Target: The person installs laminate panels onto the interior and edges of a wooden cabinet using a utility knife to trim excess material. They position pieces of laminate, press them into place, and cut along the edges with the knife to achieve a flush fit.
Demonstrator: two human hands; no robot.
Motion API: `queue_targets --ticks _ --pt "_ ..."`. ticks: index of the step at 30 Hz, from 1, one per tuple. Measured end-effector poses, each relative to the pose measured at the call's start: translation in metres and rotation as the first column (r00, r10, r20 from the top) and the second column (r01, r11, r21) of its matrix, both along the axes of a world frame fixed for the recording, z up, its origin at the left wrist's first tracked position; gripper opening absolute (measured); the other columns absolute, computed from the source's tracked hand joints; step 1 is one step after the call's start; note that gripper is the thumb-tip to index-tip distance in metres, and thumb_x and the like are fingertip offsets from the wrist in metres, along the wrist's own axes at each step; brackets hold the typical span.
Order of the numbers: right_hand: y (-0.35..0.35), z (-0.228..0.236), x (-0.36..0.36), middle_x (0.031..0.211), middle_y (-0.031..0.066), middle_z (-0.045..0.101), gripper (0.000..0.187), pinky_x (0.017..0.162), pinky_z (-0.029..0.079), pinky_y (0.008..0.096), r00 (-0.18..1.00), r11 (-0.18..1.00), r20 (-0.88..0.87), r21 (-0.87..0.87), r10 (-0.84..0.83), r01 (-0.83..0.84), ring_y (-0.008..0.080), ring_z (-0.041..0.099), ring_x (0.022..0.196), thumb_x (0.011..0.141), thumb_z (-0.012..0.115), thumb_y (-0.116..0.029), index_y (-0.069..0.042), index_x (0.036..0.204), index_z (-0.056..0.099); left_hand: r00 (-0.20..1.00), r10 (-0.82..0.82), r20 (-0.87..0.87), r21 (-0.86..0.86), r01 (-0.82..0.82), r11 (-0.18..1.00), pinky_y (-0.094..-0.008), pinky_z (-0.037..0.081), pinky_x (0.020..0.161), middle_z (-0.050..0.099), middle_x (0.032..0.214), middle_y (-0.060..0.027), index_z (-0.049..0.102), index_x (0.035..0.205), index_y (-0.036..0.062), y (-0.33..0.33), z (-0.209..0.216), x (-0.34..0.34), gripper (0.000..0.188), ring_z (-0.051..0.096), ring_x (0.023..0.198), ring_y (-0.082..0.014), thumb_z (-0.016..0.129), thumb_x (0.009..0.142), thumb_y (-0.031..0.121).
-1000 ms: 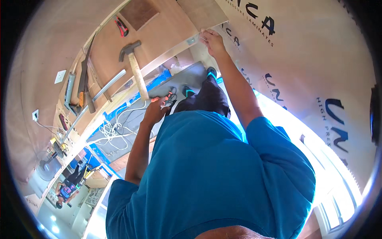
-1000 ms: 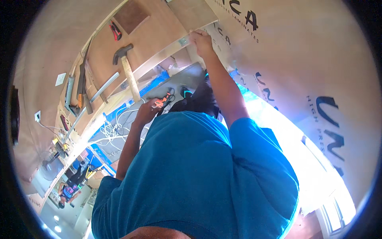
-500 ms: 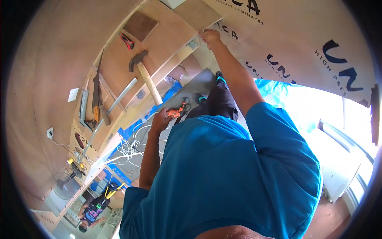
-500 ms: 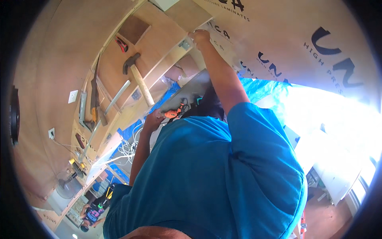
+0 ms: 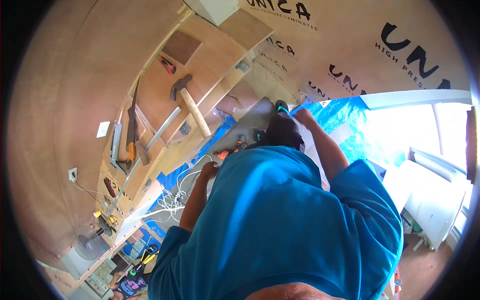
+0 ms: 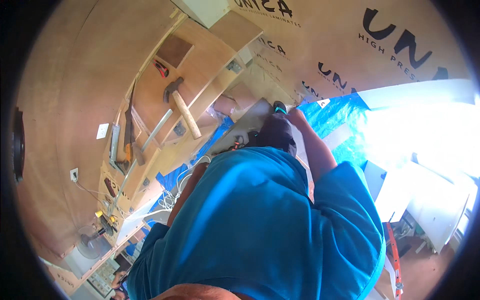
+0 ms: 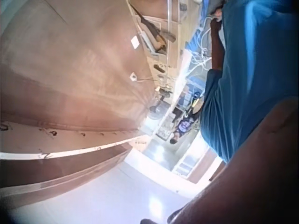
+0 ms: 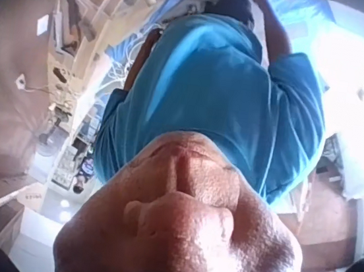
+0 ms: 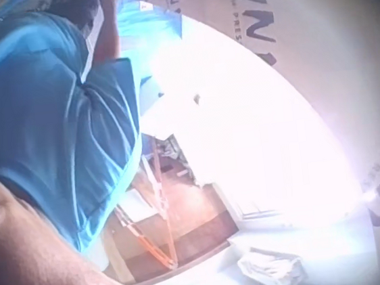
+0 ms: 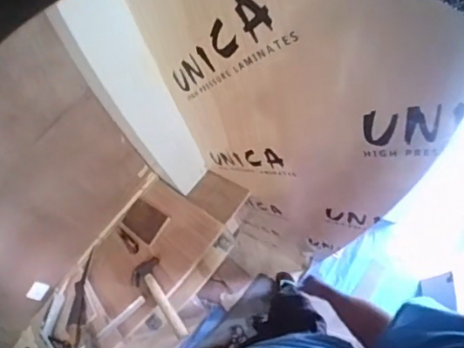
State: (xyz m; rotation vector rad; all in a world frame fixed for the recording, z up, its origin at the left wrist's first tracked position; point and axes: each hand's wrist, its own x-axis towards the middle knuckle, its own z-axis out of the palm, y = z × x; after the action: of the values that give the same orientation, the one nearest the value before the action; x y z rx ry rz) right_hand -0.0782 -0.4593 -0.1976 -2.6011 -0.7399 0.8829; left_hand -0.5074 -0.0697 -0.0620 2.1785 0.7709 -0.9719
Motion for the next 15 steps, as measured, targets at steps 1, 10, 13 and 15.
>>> queue_targets --ticks 1,10,13,15 --pt "-0.047 -0.007 -0.027 0.068 0.0145 0.066 0.052 0.066 0.053 0.0455 0.996 0.999 -0.079 -0.029 -0.033 0.03 0.0298 0.067 0.066 0.096 0.057 -0.046 -0.002 0.071 0.068 0.998 0.054 -0.011 -0.035 -0.054 0.998 -0.0462 0.052 0.093 0.072 0.112 -0.0219 0.073 0.113 0.0065 -0.002 -0.002 -0.004 0.047 0.067 0.109 -0.0388 0.073 0.085 0.045" --pt "-0.231 0.029 -0.164 0.09 0.0042 0.069 0.022 0.064 0.051 0.0407 0.251 0.53 -0.549 -0.437 -0.797 0.727 0.021 0.061 0.071 0.094 0.069 -0.03 -0.009 0.103 0.068 0.878 -0.062 0.475 0.122 0.004 0.993 -0.0524 0.052 0.08 0.066 0.107 -0.0219 0.055 0.125 0.0034 -0.005 0.038 0.167 0.047 0.065 0.097 -0.0413 0.071 0.089 0.028" --pt "-0.213 0.041 -0.132 0.095 0.0029 0.069 0.029 0.067 0.052 0.0384 0.287 0.55 -0.592 -0.325 -0.753 0.77 0.0184 0.062 0.075 0.094 0.07 -0.03 -0.009 0.113 0.066 0.542 -0.271 0.795 0.218 0.161 0.963 -0.0501 0.047 0.096 0.059 0.121 -0.0273 0.056 0.127 -0.0001 0.0 0.078 0.294 0.047 0.056 0.113 -0.0442 0.071 0.09 0.024" --pt "-0.196 0.051 -0.101 0.098 0.0032 0.071 0.029 0.07 0.052 0.0367 0.306 0.545 -0.618 -0.241 -0.724 0.803 0.017 0.064 0.078 0.095 0.068 -0.029 -0.009 0.116 0.066 0.373 -0.478 0.795 0.46 0.141 0.876 -0.0496 0.043 0.101 0.056 0.124 -0.0295 0.056 0.122 -0.0047 -0.004 0.105 0.377 0.045 0.052 0.118 -0.0456 0.069 0.091 0.025"
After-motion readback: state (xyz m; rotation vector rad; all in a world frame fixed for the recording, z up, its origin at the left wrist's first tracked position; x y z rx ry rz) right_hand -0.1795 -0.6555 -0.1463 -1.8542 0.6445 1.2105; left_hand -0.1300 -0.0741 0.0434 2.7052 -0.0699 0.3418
